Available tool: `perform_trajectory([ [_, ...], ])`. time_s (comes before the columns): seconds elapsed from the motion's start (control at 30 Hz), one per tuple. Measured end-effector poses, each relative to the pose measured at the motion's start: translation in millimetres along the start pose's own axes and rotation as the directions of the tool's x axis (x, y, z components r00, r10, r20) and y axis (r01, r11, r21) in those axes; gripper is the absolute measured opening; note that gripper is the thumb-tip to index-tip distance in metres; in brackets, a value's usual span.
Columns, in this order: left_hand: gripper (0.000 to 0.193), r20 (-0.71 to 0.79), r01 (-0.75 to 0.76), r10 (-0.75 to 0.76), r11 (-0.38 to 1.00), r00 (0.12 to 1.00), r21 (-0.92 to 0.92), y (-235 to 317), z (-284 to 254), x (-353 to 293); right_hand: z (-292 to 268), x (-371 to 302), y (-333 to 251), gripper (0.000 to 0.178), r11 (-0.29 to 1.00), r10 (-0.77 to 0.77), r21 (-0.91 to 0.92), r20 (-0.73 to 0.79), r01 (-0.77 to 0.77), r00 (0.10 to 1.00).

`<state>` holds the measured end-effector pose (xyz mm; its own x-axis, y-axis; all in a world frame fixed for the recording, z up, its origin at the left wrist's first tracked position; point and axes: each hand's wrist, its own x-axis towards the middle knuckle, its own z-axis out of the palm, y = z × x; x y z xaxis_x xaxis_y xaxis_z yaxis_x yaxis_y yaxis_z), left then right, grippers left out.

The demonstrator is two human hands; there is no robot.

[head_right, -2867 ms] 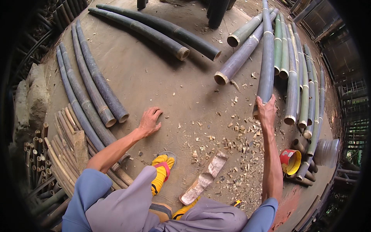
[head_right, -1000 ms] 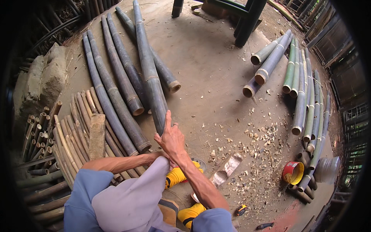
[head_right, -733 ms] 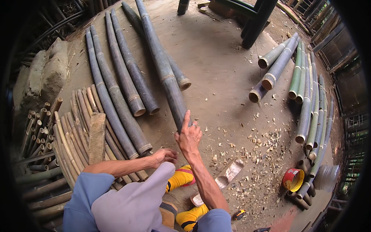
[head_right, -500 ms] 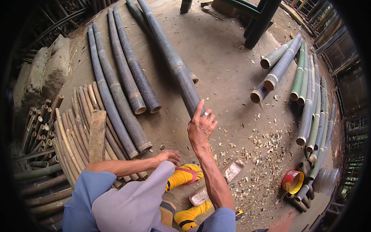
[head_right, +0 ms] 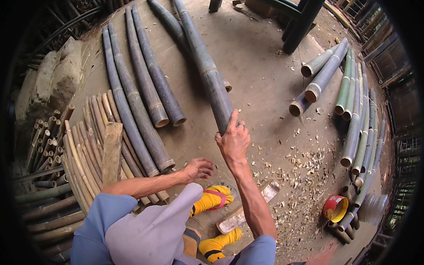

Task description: The person scrapes the outer layer of a bamboo pole using a metal tool. They move the tool along the length of the pole while holding it between their legs to stabilize it.

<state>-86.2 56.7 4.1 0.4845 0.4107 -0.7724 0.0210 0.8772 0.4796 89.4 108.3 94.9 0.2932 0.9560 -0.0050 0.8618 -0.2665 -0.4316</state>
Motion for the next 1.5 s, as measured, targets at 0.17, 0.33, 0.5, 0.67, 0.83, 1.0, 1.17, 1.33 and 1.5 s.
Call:
perform_trajectory([
  [0.17,0.032,-0.037,-0.220,0.243,0.923,0.969,0.315,23.4,-6.8,-10.0,-11.6,25.5,27.0,0.089,0.989,0.097,0.097,0.108,-0.107,0.989],
  [0.33,0.029,0.075,-0.439,0.507,0.651,0.858,0.620,29.0,-22.0,-6.4,-11.9,40.7,50.3,0.077,0.993,0.113,0.037,-0.051,-0.111,0.992],
  [0.5,0.042,0.400,-0.469,0.761,-0.144,0.510,0.872,75.9,-32.6,-9.1,-10.3,48.6,95.2,0.072,0.981,0.131,-0.107,-0.251,-0.162,0.959],
  [0.67,0.061,0.398,-0.122,0.555,-0.467,0.730,0.876,151.8,-71.4,-0.3,-10.9,-14.8,105.7,0.063,0.998,-0.034,0.035,-0.261,0.045,0.965],
  [0.83,0.065,0.506,-0.031,0.340,-0.807,0.792,0.590,175.5,-143.2,42.7,5.4,-168.3,133.0,0.054,0.996,0.028,0.087,0.065,-0.034,0.997],
  [1.0,0.061,0.239,-0.241,-0.123,-0.788,0.963,0.567,216.0,-97.9,71.2,-21.0,-273.6,156.8,0.059,0.993,0.121,-0.016,0.086,-0.120,0.989],
  [1.17,0.062,0.169,-0.259,-0.198,-0.665,0.966,0.700,204.5,-36.5,82.8,-19.8,-328.0,151.6,0.069,0.922,0.382,-0.058,-0.009,-0.382,0.924],
  [1.33,0.057,0.606,-0.223,0.089,-0.880,0.790,0.420,173.0,-74.5,79.5,18.2,-355.8,130.5,0.088,0.712,0.609,0.184,0.319,-0.678,0.726],
  [1.5,0.057,0.555,-0.258,0.052,-0.847,0.830,0.465,171.7,-82.1,76.4,24.7,-333.5,86.7,0.098,0.603,0.647,0.277,0.379,-0.748,0.662],
])
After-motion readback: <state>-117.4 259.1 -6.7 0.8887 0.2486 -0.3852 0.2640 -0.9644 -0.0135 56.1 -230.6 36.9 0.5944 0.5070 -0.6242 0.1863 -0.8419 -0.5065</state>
